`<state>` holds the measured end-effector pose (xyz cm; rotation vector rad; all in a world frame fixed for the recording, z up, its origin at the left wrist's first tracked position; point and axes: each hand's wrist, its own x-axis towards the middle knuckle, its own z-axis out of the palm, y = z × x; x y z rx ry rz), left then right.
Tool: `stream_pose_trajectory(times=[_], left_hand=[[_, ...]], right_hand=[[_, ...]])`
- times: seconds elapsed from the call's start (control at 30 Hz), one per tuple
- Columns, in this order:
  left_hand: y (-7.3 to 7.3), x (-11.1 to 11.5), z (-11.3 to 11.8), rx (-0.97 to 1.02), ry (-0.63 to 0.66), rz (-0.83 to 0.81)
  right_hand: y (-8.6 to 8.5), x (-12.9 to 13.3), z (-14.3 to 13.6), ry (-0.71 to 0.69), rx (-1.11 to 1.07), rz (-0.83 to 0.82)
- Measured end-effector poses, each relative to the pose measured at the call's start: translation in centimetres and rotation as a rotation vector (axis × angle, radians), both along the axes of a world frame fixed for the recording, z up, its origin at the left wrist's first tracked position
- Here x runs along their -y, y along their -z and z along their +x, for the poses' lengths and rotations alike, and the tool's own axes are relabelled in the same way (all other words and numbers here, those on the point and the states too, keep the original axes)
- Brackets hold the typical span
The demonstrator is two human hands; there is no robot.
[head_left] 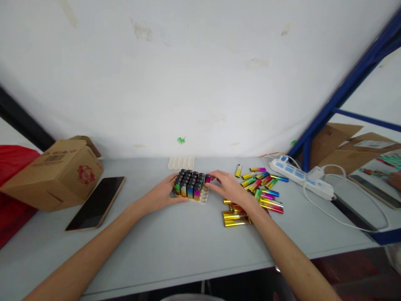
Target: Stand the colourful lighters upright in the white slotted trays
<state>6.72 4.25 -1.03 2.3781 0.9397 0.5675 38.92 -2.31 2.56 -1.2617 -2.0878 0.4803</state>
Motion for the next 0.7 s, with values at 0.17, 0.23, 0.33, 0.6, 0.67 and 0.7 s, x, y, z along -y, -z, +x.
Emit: stream_pose_trajectory(times=[0.17,0.23,0.33,0.6,0.67,0.7], left_hand=[[0.0,0.1,0.0,-0.016,-0.017,-0.015],[0.0,0.1,0.0,-0.014,-0.019,-0.007],[0.1,0.0,-0.1,-0.006,-0.01,0.009],[0.3,-0.1,-0.1,-0.012,-0.004,-0.009],[0.3,-0.2,-0.1,-0.019,-0.006,-0.01],[0.4,-0.2,-0.1,-0.024,-0.007,-0.011]], right_hand=[[-1.7,0.3,4.3,0.172,0.137,-0.011],[-2.1,0.3,6.1,0.233,0.244,-0.007],[-2.2,0.1,8.0,0.263,0.317,-0.041],[0.1,-0.5,7.6,0.352,0.469,-0.157],[0.5,-0.8,7.2,0.37,0.511,-0.166],[0.6,-0.8,7.1,0.365,0.517,-0.16]])
